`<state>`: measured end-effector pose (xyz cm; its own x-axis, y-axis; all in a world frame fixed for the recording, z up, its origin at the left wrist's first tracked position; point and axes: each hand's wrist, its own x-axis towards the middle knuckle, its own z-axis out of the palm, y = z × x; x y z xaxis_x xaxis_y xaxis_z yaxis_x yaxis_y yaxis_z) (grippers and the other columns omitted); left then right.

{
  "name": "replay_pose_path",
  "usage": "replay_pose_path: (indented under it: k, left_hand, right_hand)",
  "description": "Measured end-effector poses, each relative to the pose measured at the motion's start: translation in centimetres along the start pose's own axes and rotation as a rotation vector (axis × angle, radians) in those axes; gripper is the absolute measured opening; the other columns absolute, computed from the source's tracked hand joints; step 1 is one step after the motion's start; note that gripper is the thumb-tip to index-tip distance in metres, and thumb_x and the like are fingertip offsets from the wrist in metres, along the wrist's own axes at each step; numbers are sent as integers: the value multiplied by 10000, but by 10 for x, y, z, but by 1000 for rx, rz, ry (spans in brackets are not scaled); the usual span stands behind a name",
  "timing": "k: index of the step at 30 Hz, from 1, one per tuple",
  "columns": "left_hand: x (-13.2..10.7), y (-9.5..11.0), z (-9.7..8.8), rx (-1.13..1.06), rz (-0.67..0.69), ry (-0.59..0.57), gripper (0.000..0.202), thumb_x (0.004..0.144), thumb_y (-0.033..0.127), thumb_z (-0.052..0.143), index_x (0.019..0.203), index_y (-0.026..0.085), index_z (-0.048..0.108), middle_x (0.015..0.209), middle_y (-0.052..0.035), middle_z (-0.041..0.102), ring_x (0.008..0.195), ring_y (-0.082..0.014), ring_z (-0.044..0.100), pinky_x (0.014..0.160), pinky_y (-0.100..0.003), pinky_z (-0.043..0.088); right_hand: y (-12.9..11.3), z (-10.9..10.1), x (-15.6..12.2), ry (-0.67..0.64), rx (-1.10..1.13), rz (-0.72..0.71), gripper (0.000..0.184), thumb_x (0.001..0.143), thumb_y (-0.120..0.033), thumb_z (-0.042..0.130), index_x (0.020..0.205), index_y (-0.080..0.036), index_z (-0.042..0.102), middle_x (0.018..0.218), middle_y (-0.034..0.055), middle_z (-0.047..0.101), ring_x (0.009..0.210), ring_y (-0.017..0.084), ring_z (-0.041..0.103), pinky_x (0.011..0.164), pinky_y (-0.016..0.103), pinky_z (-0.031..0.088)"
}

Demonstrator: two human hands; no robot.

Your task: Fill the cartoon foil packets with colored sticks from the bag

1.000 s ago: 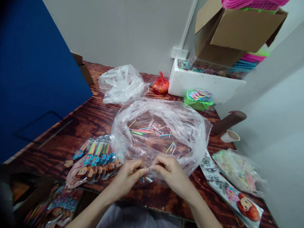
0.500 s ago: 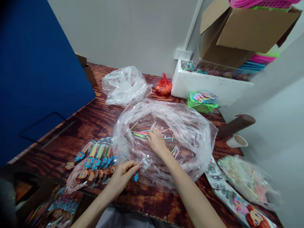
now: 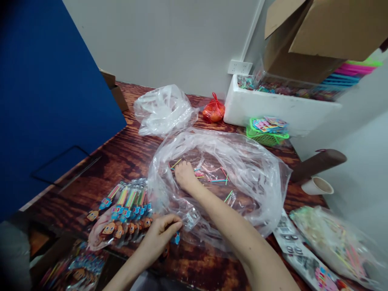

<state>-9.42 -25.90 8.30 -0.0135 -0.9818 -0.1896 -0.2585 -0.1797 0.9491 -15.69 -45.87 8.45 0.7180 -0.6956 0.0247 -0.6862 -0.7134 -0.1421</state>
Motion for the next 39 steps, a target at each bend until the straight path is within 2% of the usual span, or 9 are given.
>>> replay_pose_path:
  k: [5, 9, 12, 16, 20, 25, 28, 33, 39]
  left_hand:
    - [-2, -2, -5, -43, 15, 10, 288, 895, 371, 498, 701, 170, 568, 673, 9, 529, 700, -152, 491, 653, -235, 357]
    - [-3, 2, -6, -69, 16, 4, 280, 894, 356, 494, 701, 166, 564, 676, 7, 516, 697, -147, 477, 649, -232, 351]
    - [-5, 7, -7, -86, 23, 1, 284, 894, 356, 493, 695, 164, 558, 671, 8, 496, 690, -142, 460, 641, -232, 342]
    - [-9, 14, -7, -136, 16, 6, 297, 885, 382, 505, 683, 167, 539, 654, 13, 469, 668, -136, 439, 628, -232, 336]
    - [-11, 17, -4, -196, -5, 20, 314, 866, 420, 533, 687, 163, 554, 650, 13, 455, 655, -132, 422, 615, -229, 334]
    - [-8, 22, 2, -292, -3, 114, 293, 847, 431, 582, 745, 157, 605, 692, 7, 501, 681, -131, 444, 638, -218, 361]
    - [-5, 28, 5, -303, 30, 183, 266, 847, 418, 598, 781, 162, 626, 720, 6, 526, 708, -135, 465, 658, -213, 377]
    - [3, 40, 11, -292, 111, 235, 247, 878, 400, 577, 800, 172, 633, 722, 9, 536, 705, -134, 483, 655, -212, 391]
    - [12, 63, 20, -216, 305, 267, 177, 888, 314, 569, 822, 184, 671, 998, -46, 653, 992, -195, 573, 877, -248, 413]
  right_hand:
    - [21, -14, -12, 49, 215, 132, 215, 871, -108, 435, 938, -108, 639, 989, 197, 680, 967, 282, 590, 848, 371, 378]
    - [42, -26, -22, 133, 516, 203, 194, 884, -230, 453, 807, -174, 622, 840, 98, 709, 809, 233, 639, 761, 327, 425]
    - [52, -29, -32, 226, 767, 246, 219, 890, -330, 413, 827, -188, 567, 842, 74, 710, 774, 202, 655, 715, 299, 467]
    - [52, -17, -65, 379, 1017, 324, 305, 901, -472, 355, 919, -199, 490, 748, 53, 672, 632, 180, 621, 627, 302, 488]
    - [35, 15, -112, 560, 1324, 422, 258, 851, -450, 538, 935, -207, 516, 747, 2, 626, 631, 143, 556, 642, 268, 453]
    - [21, 43, -140, 520, 1351, 435, 226, 815, -412, 600, 841, -187, 596, 823, 20, 639, 768, 161, 563, 747, 276, 431]
    - [21, 42, -144, 535, 1364, 406, 250, 823, -423, 591, 918, -193, 609, 799, 11, 637, 798, 177, 575, 780, 287, 427]
    - [21, 39, -152, 475, 1206, 418, 214, 832, -400, 565, 800, -191, 597, 729, -8, 594, 712, 166, 528, 680, 260, 394]
    - [17, 38, -162, 503, 1239, 382, 197, 857, -367, 532, 814, -191, 609, 765, 9, 636, 759, 181, 569, 715, 270, 429]
